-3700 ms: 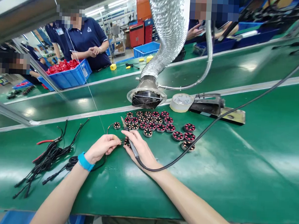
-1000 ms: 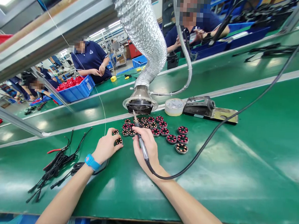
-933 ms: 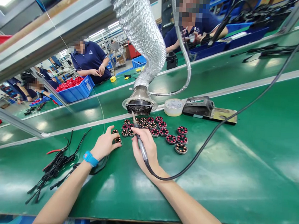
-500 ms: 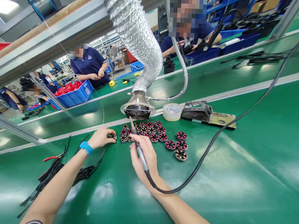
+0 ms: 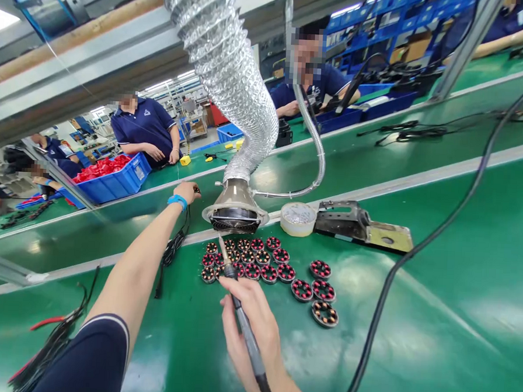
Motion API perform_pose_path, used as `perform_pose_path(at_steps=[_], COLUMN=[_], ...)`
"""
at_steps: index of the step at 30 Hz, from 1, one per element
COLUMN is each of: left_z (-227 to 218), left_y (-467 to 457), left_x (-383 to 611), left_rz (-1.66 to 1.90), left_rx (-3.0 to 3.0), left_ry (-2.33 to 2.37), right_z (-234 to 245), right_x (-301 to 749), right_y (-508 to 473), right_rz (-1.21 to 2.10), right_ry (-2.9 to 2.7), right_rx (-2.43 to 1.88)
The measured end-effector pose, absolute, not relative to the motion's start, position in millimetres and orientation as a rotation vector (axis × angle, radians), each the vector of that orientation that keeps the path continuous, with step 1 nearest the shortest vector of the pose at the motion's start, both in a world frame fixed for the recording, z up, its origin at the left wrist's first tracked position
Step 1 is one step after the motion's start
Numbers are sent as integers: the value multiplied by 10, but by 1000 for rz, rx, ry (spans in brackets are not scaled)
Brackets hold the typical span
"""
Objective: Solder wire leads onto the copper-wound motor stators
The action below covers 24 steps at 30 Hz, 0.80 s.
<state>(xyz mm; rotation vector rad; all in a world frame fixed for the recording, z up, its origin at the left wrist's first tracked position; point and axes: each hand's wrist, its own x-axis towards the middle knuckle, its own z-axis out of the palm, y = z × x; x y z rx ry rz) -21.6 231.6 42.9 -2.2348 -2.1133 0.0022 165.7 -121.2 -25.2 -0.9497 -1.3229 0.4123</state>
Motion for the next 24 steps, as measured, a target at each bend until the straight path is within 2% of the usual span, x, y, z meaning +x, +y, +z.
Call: perform_pose_path(at_steps=[5,13,19,24], left_z=[144,480,215,261], left_y=[2392,1598,682,643], left_x=[-149,-755,-1015,-989], left_rz=[63,169,421,427], left_rx=[-2282,-2159,-2245,-2213], left_ry=[-2141,-2233,-2174,-2119], right_z=[-289,-284,-297,-297], right_x=[1655,1637,1594,1604], right_y=[-1231,-1280,-1248,-1170], right_rz=[392,436,429,334], right_ry=[-1365,-1356,-1396,-1433], right_rx=[-962,-931,-913,-906])
